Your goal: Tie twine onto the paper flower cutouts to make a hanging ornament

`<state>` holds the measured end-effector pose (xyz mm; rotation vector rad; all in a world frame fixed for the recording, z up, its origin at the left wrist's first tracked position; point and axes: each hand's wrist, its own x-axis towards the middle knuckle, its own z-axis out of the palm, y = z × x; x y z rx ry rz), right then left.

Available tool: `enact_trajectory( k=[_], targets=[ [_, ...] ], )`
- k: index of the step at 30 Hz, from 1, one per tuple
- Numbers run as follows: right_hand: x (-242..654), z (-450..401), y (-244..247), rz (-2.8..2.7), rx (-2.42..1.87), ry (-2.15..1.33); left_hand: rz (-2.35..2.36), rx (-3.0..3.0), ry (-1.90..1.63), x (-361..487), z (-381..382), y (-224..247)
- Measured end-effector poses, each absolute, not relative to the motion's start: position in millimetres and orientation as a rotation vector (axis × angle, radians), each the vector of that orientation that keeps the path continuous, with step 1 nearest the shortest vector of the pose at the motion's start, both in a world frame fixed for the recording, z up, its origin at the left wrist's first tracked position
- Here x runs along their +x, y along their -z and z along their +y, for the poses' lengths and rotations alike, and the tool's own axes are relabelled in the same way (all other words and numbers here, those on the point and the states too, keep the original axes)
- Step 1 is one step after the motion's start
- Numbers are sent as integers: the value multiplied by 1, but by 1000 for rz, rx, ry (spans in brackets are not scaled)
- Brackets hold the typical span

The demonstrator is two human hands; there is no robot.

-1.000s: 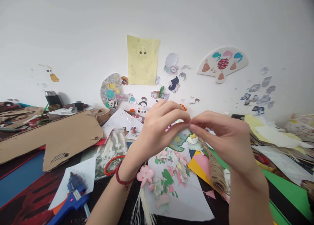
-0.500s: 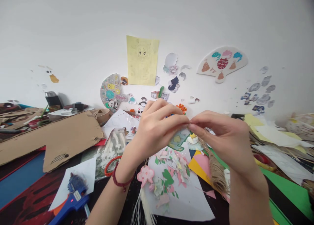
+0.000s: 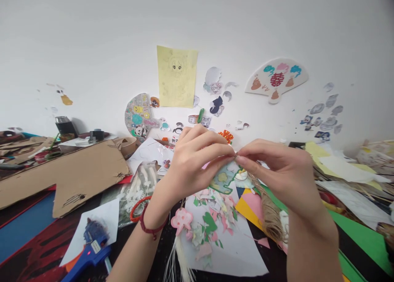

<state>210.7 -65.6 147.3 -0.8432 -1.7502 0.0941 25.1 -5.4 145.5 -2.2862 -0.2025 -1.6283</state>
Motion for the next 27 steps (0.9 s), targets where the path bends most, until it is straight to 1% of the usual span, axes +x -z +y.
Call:
enact_trajectory(
  k=[14,27],
  targets=[
    [213,-65,-147,-1766,-853,-106,-198,-2209,1548,26,-5,-144],
    [211,-66,-147,-1761,-817,-30,-249,-2004,1380,23,-8,-144]
  ],
)
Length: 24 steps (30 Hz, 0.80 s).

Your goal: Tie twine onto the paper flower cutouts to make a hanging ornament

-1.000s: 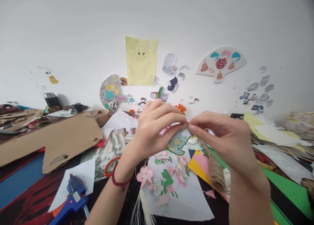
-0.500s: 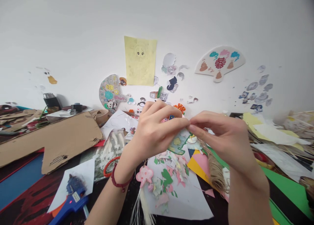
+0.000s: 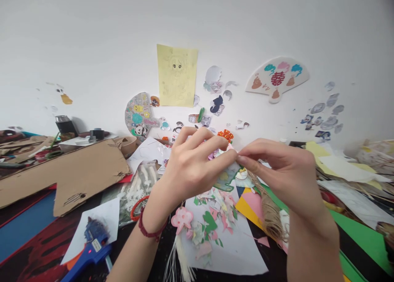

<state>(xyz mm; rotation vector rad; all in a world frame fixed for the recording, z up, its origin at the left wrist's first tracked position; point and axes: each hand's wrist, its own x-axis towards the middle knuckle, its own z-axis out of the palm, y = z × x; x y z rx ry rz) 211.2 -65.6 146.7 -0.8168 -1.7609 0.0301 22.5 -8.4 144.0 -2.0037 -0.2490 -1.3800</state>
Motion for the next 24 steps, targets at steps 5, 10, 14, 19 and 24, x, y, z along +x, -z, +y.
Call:
enact_trajectory(
  k=[5,10,14,19,24],
  targets=[
    [210,-67,-146,-1767,-800,50,-269,-2125,1397,21,-12,-146],
    [208,-68,-146,-1796,-807,169,-360,-2365,1481,20,-15,-149],
    [207,-69,-145,-1807,-815,281,-393,-2505,1533,19,-14,-149],
    [207,-70,-145,-1802,-832,331,-424,-2615,1564,20,-12,-148],
    [207,-70,-145,-1809,-838,330,-449,-2712,1613,22,-9,-146]
  ],
)
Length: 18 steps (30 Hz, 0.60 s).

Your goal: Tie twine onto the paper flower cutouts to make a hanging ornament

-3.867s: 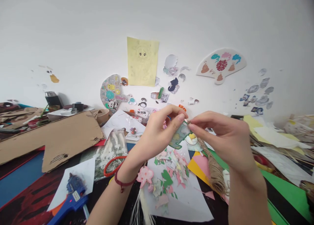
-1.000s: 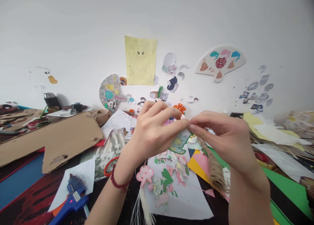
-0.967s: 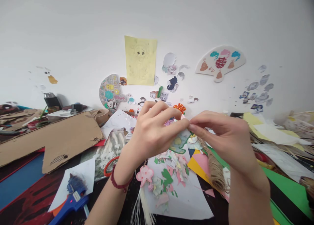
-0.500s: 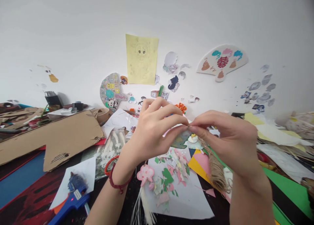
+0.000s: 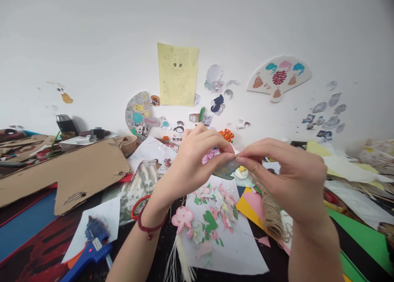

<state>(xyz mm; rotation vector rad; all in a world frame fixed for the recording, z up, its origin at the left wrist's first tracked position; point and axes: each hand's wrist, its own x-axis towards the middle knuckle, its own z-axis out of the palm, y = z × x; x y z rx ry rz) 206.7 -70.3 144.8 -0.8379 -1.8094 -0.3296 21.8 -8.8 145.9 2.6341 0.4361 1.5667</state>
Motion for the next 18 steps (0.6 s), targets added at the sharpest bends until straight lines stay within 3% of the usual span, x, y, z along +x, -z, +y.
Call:
enact_trajectory(
  k=[18],
  targets=[
    [213,-70,-148,-1799,-781,422,284,2019,-1199,37,-9,-144]
  ],
)
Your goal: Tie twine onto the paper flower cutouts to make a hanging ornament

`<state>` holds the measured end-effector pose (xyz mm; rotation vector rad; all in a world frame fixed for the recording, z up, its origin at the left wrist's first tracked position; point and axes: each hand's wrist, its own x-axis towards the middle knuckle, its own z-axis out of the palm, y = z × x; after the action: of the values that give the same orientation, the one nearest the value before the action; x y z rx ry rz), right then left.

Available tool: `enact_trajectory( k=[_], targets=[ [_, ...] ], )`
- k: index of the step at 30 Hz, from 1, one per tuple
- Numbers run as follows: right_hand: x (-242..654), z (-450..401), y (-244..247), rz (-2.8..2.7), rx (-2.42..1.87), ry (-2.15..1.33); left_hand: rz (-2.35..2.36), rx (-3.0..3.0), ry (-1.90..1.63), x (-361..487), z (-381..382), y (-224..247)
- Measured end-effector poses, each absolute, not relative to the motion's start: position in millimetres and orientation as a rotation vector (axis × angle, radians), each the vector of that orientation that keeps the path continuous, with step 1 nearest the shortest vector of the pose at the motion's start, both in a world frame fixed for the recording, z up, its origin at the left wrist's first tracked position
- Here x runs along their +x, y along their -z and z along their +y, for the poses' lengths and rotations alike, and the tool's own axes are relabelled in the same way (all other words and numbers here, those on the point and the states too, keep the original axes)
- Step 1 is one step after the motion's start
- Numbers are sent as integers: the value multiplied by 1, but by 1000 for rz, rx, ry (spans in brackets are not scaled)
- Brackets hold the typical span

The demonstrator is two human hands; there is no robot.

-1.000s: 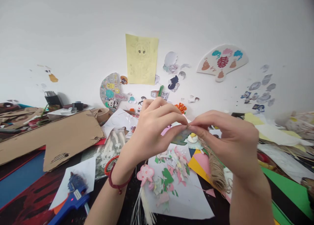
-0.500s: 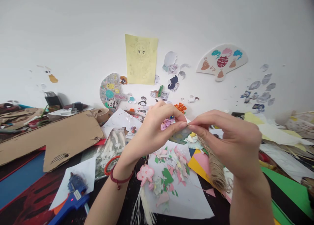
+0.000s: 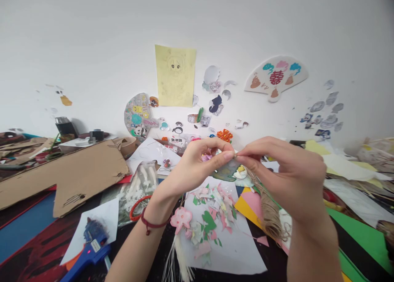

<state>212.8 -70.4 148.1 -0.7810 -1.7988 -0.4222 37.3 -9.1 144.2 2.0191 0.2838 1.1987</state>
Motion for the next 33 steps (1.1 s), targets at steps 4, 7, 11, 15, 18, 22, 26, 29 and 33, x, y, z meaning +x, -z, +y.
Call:
enact_trajectory(
  k=[4,7,11,15,18,22,26,29,33],
  targets=[
    [212,-67,-148,-1787,-747,385,341,2068,-1331,36,-9,-144],
    [211,-65,-147,-1779,-749,355,356,2144,-1401,35,-10,-143],
    [211,-65,-147,-1773,-734,313,333,2164,-1370,35,-9,-142],
    [211,-66,-146,-1788,-720,288,225,2045,-1220,35,-7,-142],
    [212,-65,-145,-1790,-726,294,197,1971,-1140,36,-5,-142],
    [212,-65,-145,-1780,-734,279,201,1904,-1084,37,-5,-142],
    [212,-67,-146,-1779,-726,272,202,1836,-1056,37,-7,-142],
    [212,-68,-145,-1782,-706,219,230,1823,-1070,37,-9,-143],
    [213,-69,-144,-1767,-690,117,257,1824,-1103,37,-11,-143]
  ],
)
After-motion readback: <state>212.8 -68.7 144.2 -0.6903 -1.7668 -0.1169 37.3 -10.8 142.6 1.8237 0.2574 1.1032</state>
